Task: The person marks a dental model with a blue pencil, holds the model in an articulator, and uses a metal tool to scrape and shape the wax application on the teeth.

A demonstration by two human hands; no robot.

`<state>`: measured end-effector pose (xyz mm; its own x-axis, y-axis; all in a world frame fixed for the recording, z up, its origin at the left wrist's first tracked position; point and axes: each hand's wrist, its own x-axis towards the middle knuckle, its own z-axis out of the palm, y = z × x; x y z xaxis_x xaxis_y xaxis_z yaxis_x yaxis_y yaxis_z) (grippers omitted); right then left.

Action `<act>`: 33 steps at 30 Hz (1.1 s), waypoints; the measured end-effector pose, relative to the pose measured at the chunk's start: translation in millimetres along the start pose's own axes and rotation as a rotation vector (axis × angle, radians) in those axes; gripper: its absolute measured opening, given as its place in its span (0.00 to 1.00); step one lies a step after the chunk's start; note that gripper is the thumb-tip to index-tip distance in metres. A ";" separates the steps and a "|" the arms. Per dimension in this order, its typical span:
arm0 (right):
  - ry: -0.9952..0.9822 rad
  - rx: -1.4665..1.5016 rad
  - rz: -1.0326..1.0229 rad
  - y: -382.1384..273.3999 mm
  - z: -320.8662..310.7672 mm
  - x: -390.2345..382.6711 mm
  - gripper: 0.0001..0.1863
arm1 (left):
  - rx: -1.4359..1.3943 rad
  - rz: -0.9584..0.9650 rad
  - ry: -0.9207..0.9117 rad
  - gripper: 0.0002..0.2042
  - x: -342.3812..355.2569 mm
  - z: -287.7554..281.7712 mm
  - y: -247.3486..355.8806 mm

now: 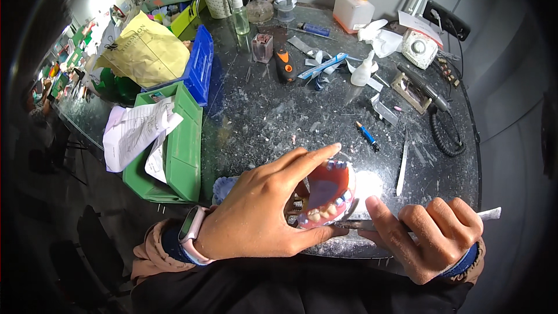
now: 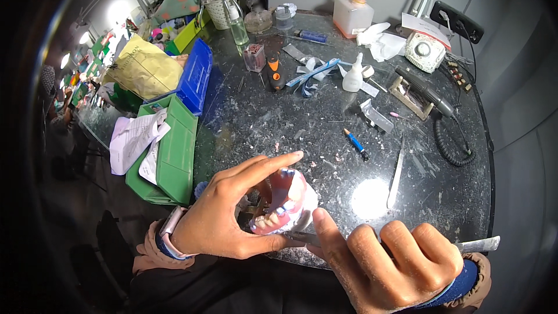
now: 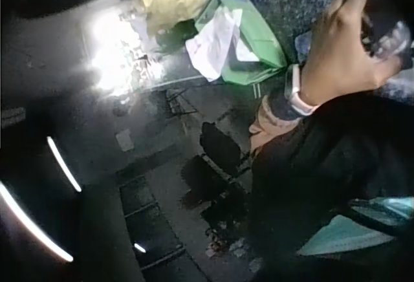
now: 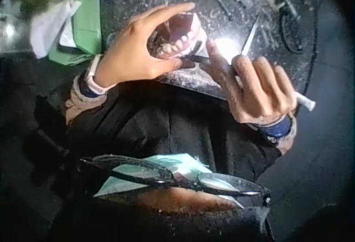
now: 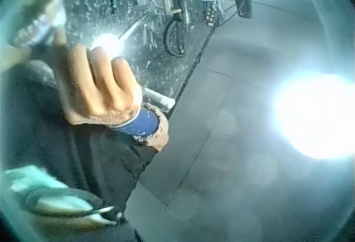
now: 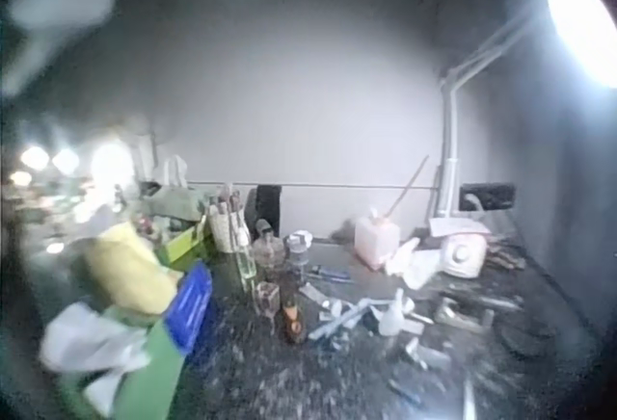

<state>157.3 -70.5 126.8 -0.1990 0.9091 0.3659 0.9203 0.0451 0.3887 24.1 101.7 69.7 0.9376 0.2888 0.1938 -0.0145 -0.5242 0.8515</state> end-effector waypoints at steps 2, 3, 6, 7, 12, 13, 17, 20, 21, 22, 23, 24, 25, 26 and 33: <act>-0.019 -0.006 0.011 -0.2 2.3 2.9 0.25 | -0.004 0.012 -0.001 0.40 3.1 -0.6 -3.9; 0.007 -0.006 0.002 0.3 3.2 4.4 0.25 | 0.020 0.035 -0.003 0.39 3.0 -1.1 -4.1; 0.031 -0.018 -0.016 1.0 2.3 7.4 0.25 | 0.044 0.044 -0.007 0.38 3.2 -1.5 -1.5; 0.028 -0.035 -0.020 1.3 1.8 7.9 0.25 | 0.043 0.036 -0.012 0.38 3.7 -1.0 -0.7; 0.036 -0.030 -0.077 2.1 4.3 10.3 0.24 | 0.014 0.046 0.032 0.35 1.8 -0.3 -3.0; 0.046 -0.021 -0.093 1.9 7.5 8.4 0.24 | -0.013 0.035 0.039 0.34 1.7 0.3 -3.6; -0.006 0.078 -0.042 -4.8 14.5 -0.1 0.24 | -0.072 0.009 0.069 0.36 1.6 3.5 -9.4; 0.072 0.086 0.013 -10.6 24.7 -7.2 0.24 | -0.095 0.017 0.049 0.36 1.7 3.3 -10.1; 0.144 0.053 0.010 -11.3 29.9 -5.7 0.23 | -0.103 0.007 0.046 0.36 1.2 2.6 -11.3; 0.148 0.047 0.020 -11.3 27.8 -5.3 0.23 | -0.111 -0.003 0.043 0.37 0.7 1.6 -11.7; 0.125 0.059 0.014 -11.5 24.8 -3.5 0.23 | -0.153 -0.024 0.016 0.37 0.3 -0.4 -11.4; 0.107 0.076 0.012 -12.9 23.3 -1.4 0.22 | -0.143 -0.020 0.004 0.37 -1.3 -3.2 -12.2; 0.170 0.079 -0.006 -13.0 24.9 -1.9 0.22 | -0.167 0.026 -0.007 0.37 -3.0 -6.2 -14.5; 0.176 0.078 0.003 -9.7 19.5 -0.1 0.22 | -0.193 0.070 -0.015 0.37 -4.4 -10.2 -18.2; 0.049 0.515 0.167 3.9 32.2 -12.9 0.18 | -0.483 0.189 -0.198 0.43 -43.1 -19.1 -31.8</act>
<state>174.2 -68.7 96.3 -0.0400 0.9013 0.4313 0.9843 0.1097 -0.1381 -22.4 121.2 43.6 0.9500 0.0453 0.3091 -0.3026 -0.1121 0.9465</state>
